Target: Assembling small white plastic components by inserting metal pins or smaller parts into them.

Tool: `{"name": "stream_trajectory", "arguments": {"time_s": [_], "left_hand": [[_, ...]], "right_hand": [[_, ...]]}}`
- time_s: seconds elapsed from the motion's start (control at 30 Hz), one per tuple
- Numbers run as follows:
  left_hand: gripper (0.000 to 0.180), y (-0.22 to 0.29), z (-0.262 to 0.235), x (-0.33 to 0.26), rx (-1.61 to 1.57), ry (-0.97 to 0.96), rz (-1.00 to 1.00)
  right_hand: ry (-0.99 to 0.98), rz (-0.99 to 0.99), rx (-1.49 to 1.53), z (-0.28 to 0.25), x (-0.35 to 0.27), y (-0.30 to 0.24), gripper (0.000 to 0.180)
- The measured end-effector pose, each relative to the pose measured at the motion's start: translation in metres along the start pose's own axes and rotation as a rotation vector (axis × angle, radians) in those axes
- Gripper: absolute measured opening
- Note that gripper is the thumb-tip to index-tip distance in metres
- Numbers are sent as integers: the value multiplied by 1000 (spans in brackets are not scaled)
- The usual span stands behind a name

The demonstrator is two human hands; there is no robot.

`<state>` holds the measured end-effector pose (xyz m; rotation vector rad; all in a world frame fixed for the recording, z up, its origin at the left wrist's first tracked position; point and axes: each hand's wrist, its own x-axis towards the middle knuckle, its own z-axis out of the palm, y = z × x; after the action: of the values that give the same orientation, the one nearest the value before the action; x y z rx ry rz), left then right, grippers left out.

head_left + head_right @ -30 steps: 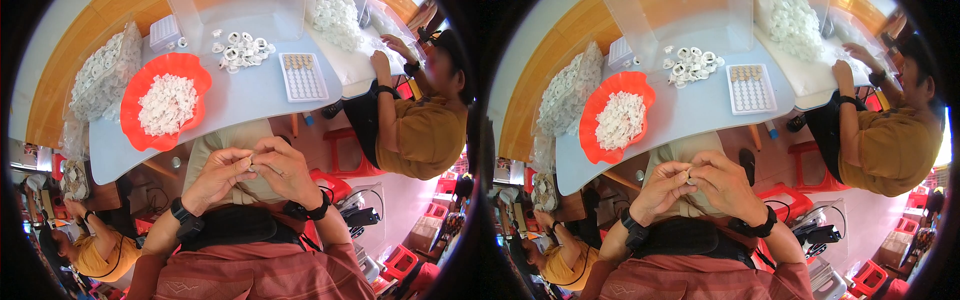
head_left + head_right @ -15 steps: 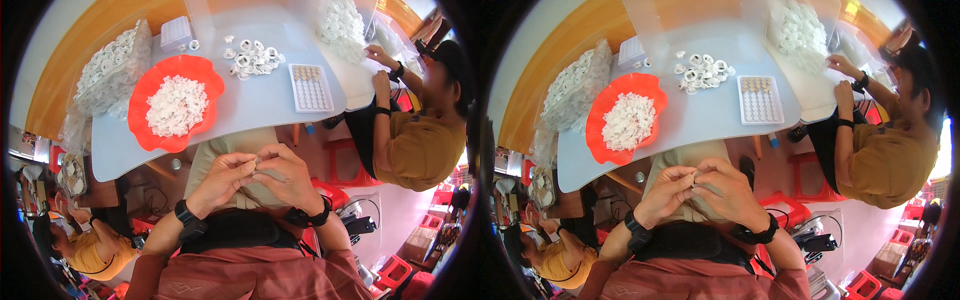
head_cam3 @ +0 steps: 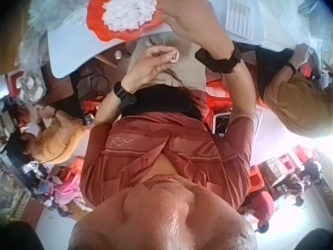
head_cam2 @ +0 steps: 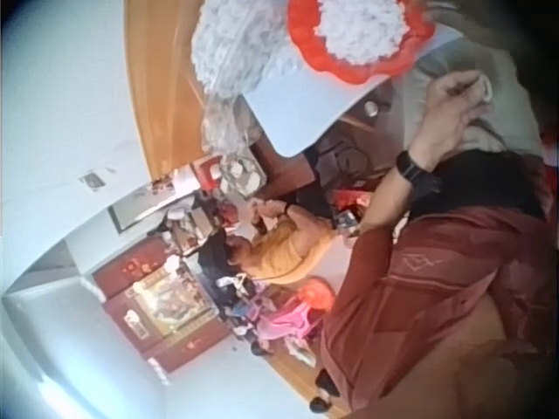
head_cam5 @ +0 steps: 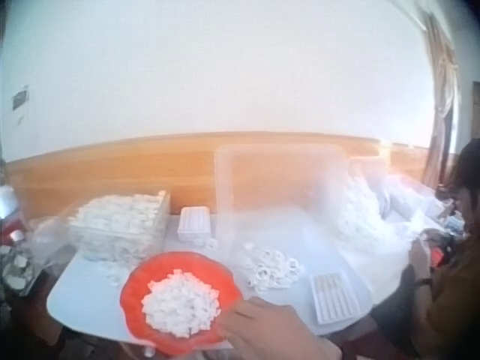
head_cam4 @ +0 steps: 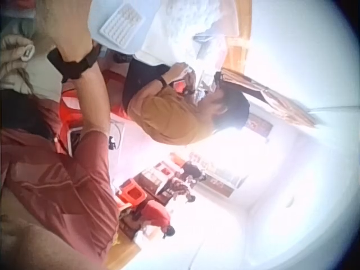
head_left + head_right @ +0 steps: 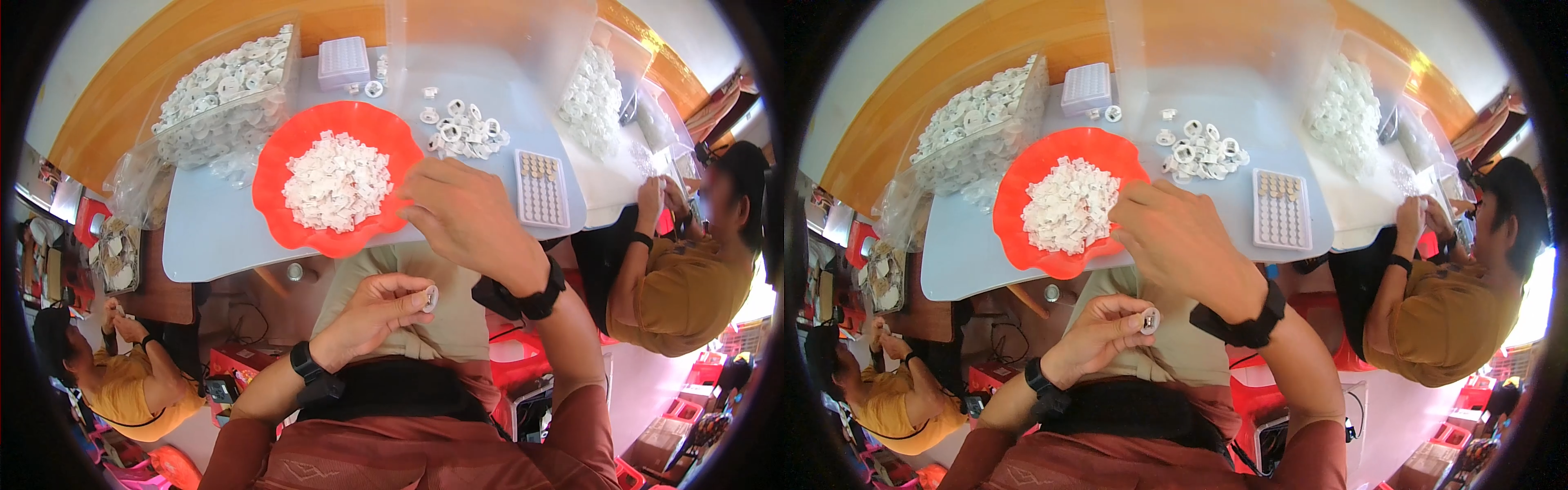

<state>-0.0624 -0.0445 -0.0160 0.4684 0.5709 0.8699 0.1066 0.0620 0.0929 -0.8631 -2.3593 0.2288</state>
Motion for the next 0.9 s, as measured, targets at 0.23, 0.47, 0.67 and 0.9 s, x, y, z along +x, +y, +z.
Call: {"name": "stream_trajectory", "arguments": {"time_s": [0.23, 0.47, 0.67, 0.9], "left_hand": [[23, 11, -14, -13, -2, 21, 29], [25, 21, -22, -19, -13, -1, 47], [26, 23, -25, -21, -25, 3, 54], [27, 23, -24, -18, -25, -3, 39]], "right_hand": [[-324, -162, -357, 35, 53, 4, 6], [-448, -154, -384, 71, 64, 15, 7], [-390, -148, -299, 75, 61, 15, 6], [-439, -86, -284, 71, 59, 15, 5]]}}
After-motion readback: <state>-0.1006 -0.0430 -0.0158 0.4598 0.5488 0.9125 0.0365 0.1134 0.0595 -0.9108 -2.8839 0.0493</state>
